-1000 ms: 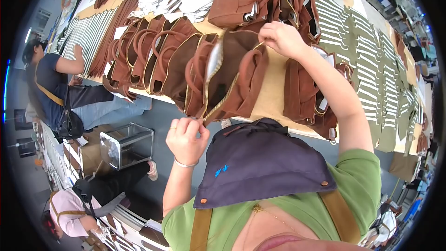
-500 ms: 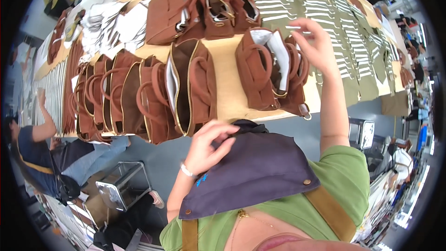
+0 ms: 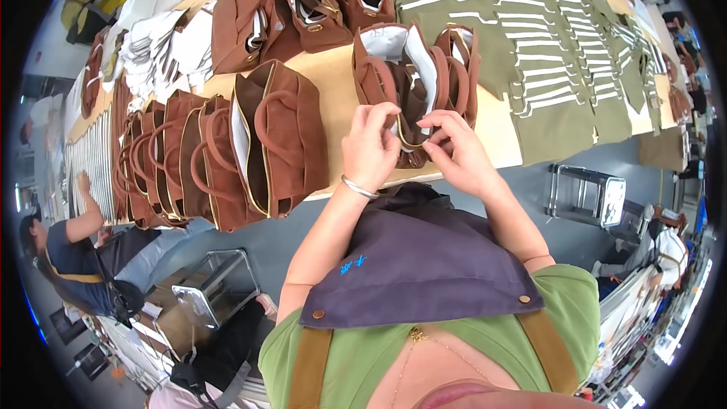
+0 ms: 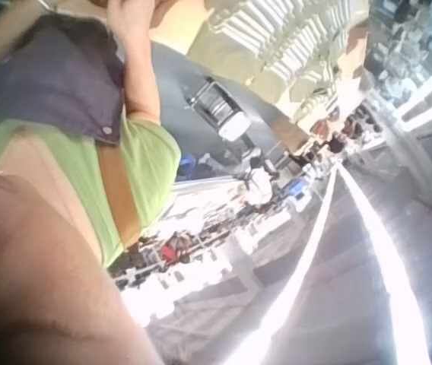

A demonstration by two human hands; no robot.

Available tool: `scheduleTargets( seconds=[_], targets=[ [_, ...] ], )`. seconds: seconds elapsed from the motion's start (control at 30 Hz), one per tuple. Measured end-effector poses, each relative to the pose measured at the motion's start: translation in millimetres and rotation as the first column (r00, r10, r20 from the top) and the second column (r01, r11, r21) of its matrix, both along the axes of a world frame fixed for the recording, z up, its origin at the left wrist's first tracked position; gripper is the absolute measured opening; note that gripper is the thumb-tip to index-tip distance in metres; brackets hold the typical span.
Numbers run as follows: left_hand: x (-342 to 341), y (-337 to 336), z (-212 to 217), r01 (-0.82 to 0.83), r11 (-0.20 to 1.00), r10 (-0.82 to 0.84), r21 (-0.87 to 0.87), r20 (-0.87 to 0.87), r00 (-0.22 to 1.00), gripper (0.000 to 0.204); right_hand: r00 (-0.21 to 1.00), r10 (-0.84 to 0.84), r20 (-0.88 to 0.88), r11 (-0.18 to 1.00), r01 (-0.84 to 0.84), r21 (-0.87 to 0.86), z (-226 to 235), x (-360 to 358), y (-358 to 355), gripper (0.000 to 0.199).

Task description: Inspecting and assembling small brown leather bags by checking the lining and hardware at a workshop workbench.

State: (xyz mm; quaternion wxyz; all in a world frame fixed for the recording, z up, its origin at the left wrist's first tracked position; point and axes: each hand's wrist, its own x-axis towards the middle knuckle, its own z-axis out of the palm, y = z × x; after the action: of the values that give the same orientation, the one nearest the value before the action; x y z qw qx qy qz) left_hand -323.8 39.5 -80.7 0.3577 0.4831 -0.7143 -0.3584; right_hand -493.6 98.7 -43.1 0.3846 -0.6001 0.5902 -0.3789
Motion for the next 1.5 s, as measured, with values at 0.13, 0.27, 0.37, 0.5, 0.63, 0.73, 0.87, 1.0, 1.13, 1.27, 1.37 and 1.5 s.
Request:
scheduleTargets(
  seconds=[0.13, 0.27, 0.37, 0.5, 0.63, 0.73, 0.87, 1.0, 1.13, 1.27, 1.37, 1.5],
  targets=[
    [19.3, -2.2, -0.9, -0.112, 0.984, 0.113, -0.138, -0.002, 0.994, 0.040, 0.940, -0.176, 0.294, 0.967, 0.221, -0.127, -30.4, 13.8, 12.4, 0.026],
    [20.8, 2.7, 16.3, -0.149, 0.989, 0.146, 0.018, 0.092, 0.985, 0.050, 0.963, -0.259, -0.069, 0.813, 0.179, -0.555, -13.9, 3.6, 20.5, 0.036],
    [-4.2, -6.6, 1.5, -0.219, 0.961, 0.207, -0.171, -0.085, 0.975, 0.049, 0.809, -0.558, -0.188, 0.753, 0.397, -0.525, -8.2, -21.2, -4.4, 0.044],
    [4.7, -10.5, -27.3, -0.129, 0.984, 0.149, 0.123, -0.170, 0.974, 0.023, 0.924, -0.378, -0.059, 0.922, 0.369, -0.118, -30.4, -34.8, -21.3, 0.043],
    [41.4, -3.2, -18.2, -0.142, 0.984, 0.171, 0.110, -0.325, 0.930, 0.021, 0.830, -0.552, -0.086, 0.800, 0.497, -0.337, -35.8, -71.2, -19.8, 0.037],
    [68.8, 8.8, -22.8, -0.082, 0.969, 0.176, 0.231, -0.420, 0.890, 0.017, 0.794, -0.586, -0.163, 0.775, 0.490, -0.399, -31.6, -119.4, -10.3, 0.034],
    [92.9, 25.0, -32.4, -0.109, 0.966, 0.200, 0.236, -0.409, 0.890, 0.017, 0.810, -0.547, -0.210, 0.816, 0.460, -0.350, -24.1, -131.0, 0.5, 0.035],
    [91.9, 27.8, -22.5, -0.143, 0.957, 0.232, 0.254, -0.367, 0.901, 0.029, 0.608, -0.578, -0.545, 0.816, 0.412, -0.406, -9.5, -112.4, 4.0, 0.040],
    [83.0, 31.4, -7.3, -0.315, 0.945, 0.288, -0.091, -0.228, 0.930, 0.055, 0.651, -0.675, -0.347, 0.626, 0.257, -0.736, 13.7, -35.7, 9.2, 0.029],
    [66.4, 39.7, 31.4, 0.097, 0.846, 0.049, -0.524, 0.258, 0.965, 0.041, 0.800, -0.172, -0.575, 0.884, -0.132, -0.449, 12.0, 29.8, -10.6, 0.042],
    [63.4, 24.4, 10.4, 0.288, 0.866, -0.065, -0.410, 0.479, 0.875, 0.019, 0.753, 0.051, -0.656, 0.956, -0.227, -0.186, 4.8, 29.4, -28.1, 0.039],
    [76.0, 10.3, 8.1, 0.265, 0.838, 0.007, -0.477, 0.494, 0.869, 0.005, 0.550, -0.016, -0.835, 0.894, -0.366, -0.258, 6.8, 15.6, -44.4, 0.023]
  ],
)
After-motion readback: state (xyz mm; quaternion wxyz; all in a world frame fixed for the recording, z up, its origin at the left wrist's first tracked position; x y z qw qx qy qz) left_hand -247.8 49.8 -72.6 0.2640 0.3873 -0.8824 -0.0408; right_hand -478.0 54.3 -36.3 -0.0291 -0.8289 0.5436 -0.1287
